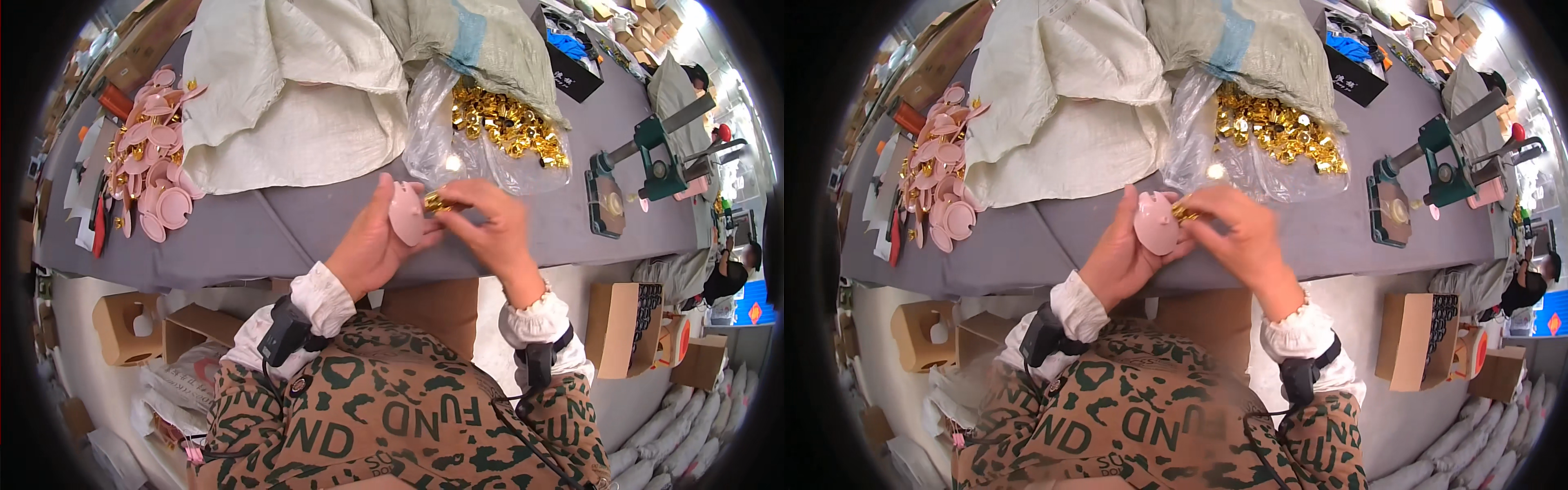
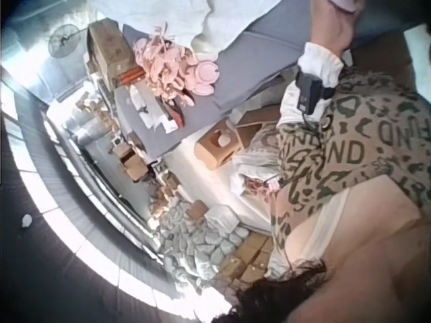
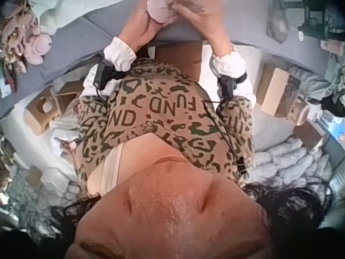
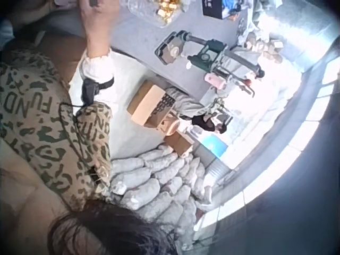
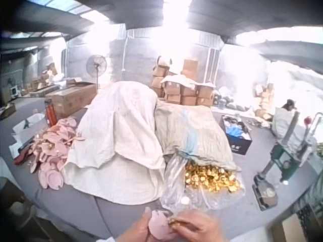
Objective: Assembling pink plastic lids or decorative bell-like parts by attaching gold toppers.
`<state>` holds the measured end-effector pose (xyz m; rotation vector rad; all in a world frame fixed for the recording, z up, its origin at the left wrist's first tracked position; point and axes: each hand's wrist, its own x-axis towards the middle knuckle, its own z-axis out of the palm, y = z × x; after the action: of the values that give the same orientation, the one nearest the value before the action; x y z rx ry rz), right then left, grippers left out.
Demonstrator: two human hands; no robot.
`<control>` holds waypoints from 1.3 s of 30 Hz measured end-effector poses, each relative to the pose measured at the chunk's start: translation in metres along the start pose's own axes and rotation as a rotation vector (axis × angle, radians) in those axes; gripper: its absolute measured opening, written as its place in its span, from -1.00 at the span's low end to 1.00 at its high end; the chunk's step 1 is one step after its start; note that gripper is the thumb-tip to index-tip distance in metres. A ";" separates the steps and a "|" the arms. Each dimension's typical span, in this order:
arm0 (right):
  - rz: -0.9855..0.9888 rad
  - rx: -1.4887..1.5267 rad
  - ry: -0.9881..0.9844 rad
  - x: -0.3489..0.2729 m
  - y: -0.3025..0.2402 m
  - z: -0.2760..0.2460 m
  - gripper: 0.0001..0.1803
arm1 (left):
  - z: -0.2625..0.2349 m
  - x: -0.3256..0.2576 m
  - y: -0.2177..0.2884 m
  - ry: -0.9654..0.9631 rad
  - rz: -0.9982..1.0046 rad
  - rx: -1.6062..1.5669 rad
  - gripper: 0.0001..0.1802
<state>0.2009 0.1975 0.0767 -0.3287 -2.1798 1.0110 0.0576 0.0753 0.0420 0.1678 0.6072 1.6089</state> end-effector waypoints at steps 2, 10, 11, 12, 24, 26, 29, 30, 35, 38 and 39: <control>-0.033 -0.015 -0.015 -0.002 0.000 0.011 -0.72 | 0.005 0.001 -0.001 -0.006 0.004 0.063 -0.34; -0.271 -0.154 -0.150 -0.003 -0.001 0.014 -0.75 | 0.002 -0.009 0.003 0.083 -0.074 0.169 -0.36; -0.208 -0.156 -0.138 -0.002 -0.005 0.016 -0.74 | 0.003 -0.010 0.002 0.088 -0.068 0.162 -0.36; -0.145 -0.158 -0.126 -0.002 -0.009 0.019 -0.74 | 0.005 -0.011 0.001 0.153 0.027 0.286 -0.36; 0.401 0.246 -0.200 0.035 -0.002 0.096 -0.66 | -0.067 -0.039 0.080 0.356 0.689 1.151 -0.37; 0.067 -0.078 -0.044 0.065 0.015 0.097 -0.59 | -0.067 -0.048 0.149 0.606 0.757 1.231 -0.47; -0.159 -0.522 0.095 0.104 0.052 0.107 -0.56 | -0.062 -0.078 0.283 0.905 1.038 1.452 -0.50; -0.167 -0.514 0.105 0.107 0.055 0.112 -0.56 | -0.065 -0.086 0.314 0.848 1.167 1.451 -0.50; 0.123 -0.766 0.074 0.110 0.100 0.119 -0.43 | -0.041 -0.053 0.279 0.810 1.281 1.703 -0.55; 0.033 -0.543 0.188 0.118 0.094 0.119 -0.40 | -0.062 -0.009 0.195 0.301 0.738 1.531 -0.73; -0.076 -0.385 0.268 0.121 0.097 0.119 -0.41 | -0.072 0.019 0.182 0.017 0.860 1.655 -0.73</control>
<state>0.0259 0.2533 0.0105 -0.5217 -2.1107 0.4688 -0.1376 0.0702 0.0622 1.8068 1.9291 1.4221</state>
